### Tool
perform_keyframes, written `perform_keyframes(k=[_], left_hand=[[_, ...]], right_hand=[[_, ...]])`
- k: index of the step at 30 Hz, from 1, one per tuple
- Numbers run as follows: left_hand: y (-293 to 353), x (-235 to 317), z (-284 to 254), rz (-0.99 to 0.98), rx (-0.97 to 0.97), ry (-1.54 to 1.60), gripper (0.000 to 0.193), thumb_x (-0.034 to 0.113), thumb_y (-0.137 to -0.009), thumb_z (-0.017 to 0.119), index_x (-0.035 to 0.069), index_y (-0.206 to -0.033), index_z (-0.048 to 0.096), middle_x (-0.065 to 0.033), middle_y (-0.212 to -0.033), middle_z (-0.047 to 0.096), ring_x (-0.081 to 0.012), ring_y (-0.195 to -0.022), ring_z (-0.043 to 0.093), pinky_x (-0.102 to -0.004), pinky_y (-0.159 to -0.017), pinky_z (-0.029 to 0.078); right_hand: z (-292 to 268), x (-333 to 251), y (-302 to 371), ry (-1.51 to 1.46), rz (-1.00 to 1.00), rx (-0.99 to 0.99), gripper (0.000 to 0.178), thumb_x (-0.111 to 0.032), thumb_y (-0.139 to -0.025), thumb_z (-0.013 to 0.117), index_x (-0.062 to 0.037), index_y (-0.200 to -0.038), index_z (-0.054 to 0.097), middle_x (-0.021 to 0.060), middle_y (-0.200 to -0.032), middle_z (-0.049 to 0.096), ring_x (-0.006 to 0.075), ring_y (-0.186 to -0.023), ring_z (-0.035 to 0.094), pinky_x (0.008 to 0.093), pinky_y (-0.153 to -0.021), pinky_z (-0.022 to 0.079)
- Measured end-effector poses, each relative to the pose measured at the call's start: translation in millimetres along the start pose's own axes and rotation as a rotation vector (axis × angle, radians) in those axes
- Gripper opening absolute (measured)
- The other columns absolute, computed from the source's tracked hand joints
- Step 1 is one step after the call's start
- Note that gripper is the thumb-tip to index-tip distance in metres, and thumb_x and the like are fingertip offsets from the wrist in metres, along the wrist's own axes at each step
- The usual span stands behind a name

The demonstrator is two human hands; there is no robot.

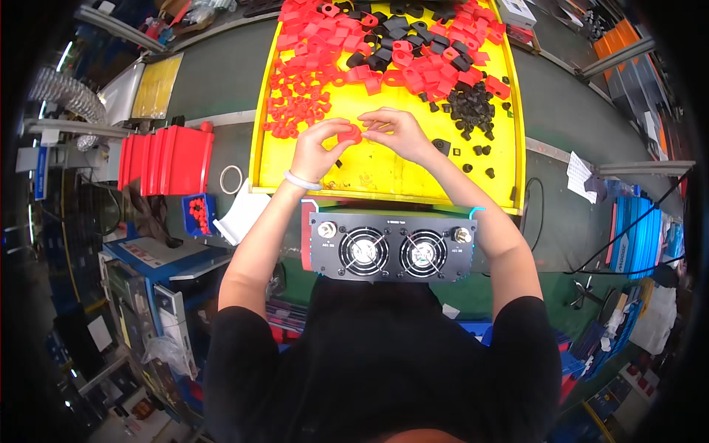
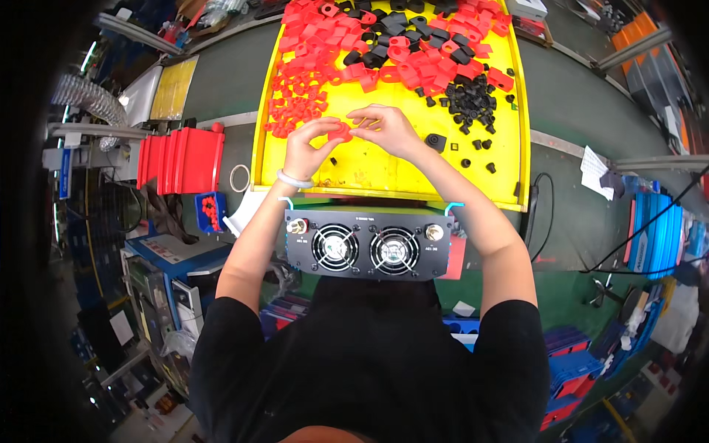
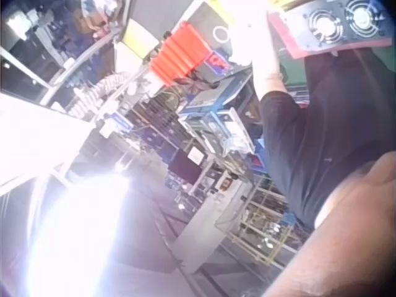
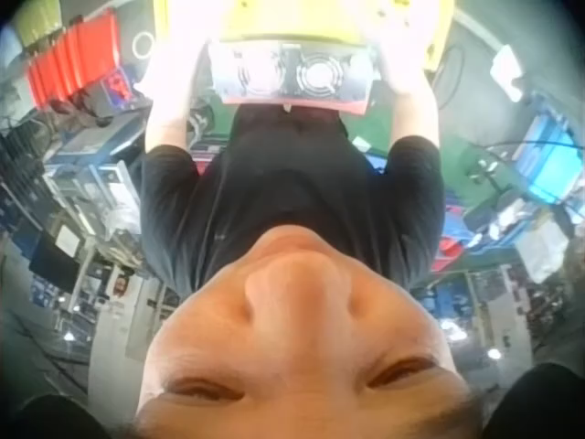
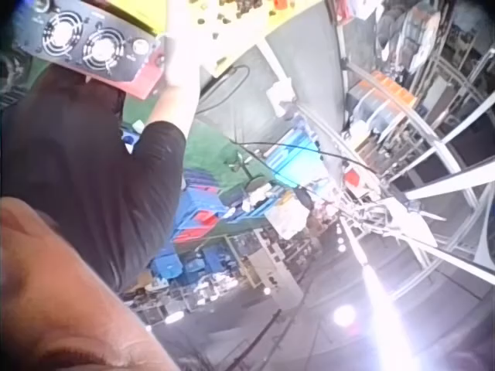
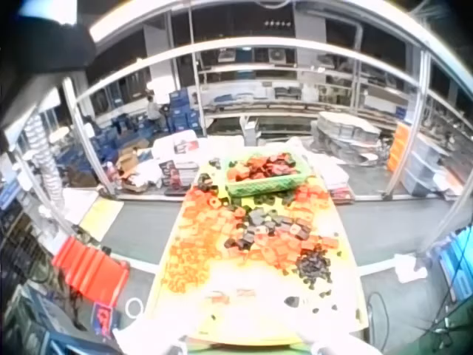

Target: The person assembles an electronic device by fitting a fan module into a blue metal housing, installing protective plastic caps, and securing components with an electric screwdriver.

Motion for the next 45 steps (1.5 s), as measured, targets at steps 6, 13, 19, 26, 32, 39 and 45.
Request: perform_keyframes(k=[6, 13, 19, 26, 32, 39, 45], left_hand=[[-1, 6, 0, 0.006, 0.031, 0.020, 0.020, 0.008, -0.070, 0.074, 0.002, -0.088, 0.066, -0.0124, -0.094, 0.066, -0.0254, -0.088, 0.065, -0.0325, -0.077, 0.051], [4, -1, 8, 0.053, -0.007, -0.097, 0.020, 0.006, -0.070, 0.073, 0.002, -0.088, 0.066, -0.0124, -0.094, 0.066, -0.0257, -0.092, 0.064, -0.0330, -0.082, 0.049], [26, -44, -11, -0.087, -0.059, -0.286, 0.034, 0.012, -0.072, 0.072, 0.005, -0.103, 0.059, -0.0143, -0.095, 0.065, -0.0314, -0.092, 0.062, -0.0364, -0.079, 0.050], [34, -31, -34, -0.106, 0.026, -0.193, 0.051, 0.006, -0.074, 0.067, 0.005, -0.121, 0.048, -0.0154, -0.115, 0.057, -0.0293, -0.110, 0.054, -0.0350, -0.092, 0.042], [72, 76, -85, -0.021, 0.316, 0.402, 0.033, 0.002, -0.065, 0.069, 0.004, -0.095, 0.058, -0.0074, -0.102, 0.053, -0.0197, -0.101, 0.052, -0.0321, -0.091, 0.040], [76, 131, -73, 0.018, 0.139, 0.070, 0.039, 0.013, -0.051, 0.085, 0.006, -0.081, 0.062, -0.0079, -0.102, 0.055, -0.0234, -0.101, 0.052, -0.0355, -0.087, 0.042], [74, 126, -71, -0.035, -0.041, 0.273, 0.029, 0.000, -0.067, 0.073, 0.004, -0.095, 0.066, -0.0089, -0.112, 0.054, -0.0206, -0.109, 0.051, -0.0294, -0.085, 0.048]], right_hand=[[7, 1, 0, -0.020, -0.057, 0.077, 0.018, -0.009, -0.077, 0.069, -0.0028, -0.094, 0.066, 0.0073, -0.090, 0.062, 0.0166, -0.078, 0.063, 0.0286, -0.071, 0.052], [-10, -23, 18, 0.444, -0.337, 0.039, 0.010, -0.001, -0.077, 0.060, -0.0014, -0.081, 0.051, 0.0128, -0.083, 0.055, 0.0294, -0.077, 0.058, 0.0336, -0.065, 0.046], [-101, -23, 87, 0.541, -0.042, 0.406, 0.019, -0.015, -0.088, 0.055, 0.0006, -0.080, 0.063, 0.0126, -0.090, 0.060, 0.0254, -0.087, 0.059, 0.0316, -0.076, 0.046], [-81, -121, 183, 0.136, -0.065, 0.540, 0.040, -0.008, -0.065, 0.060, -0.0011, -0.104, 0.058, 0.0095, -0.103, 0.056, 0.0236, -0.107, 0.050, 0.0342, -0.098, 0.034], [-50, -165, 189, 0.412, -0.174, 0.518, 0.042, -0.001, -0.049, 0.080, -0.0050, -0.086, 0.061, 0.0075, -0.096, 0.054, 0.0239, -0.101, 0.051, 0.0362, -0.090, 0.039], [-49, -167, 183, 0.429, -0.238, 0.552, 0.024, 0.000, -0.058, 0.078, -0.0038, -0.076, 0.062, 0.0050, -0.088, 0.056, 0.0239, -0.097, 0.052, 0.0367, -0.089, 0.040], [-54, -165, 180, 0.344, -0.163, 0.350, 0.020, 0.001, -0.070, 0.067, -0.0045, -0.089, 0.066, 0.0085, -0.101, 0.056, 0.0237, -0.104, 0.051, 0.0361, -0.092, 0.039]])
Point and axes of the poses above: each hand's wrist, its own y-axis away from the middle knuckle, its own z-axis out of the palm, x = y × z, the point moved 6 cm from there along -y, towards the middle knuckle
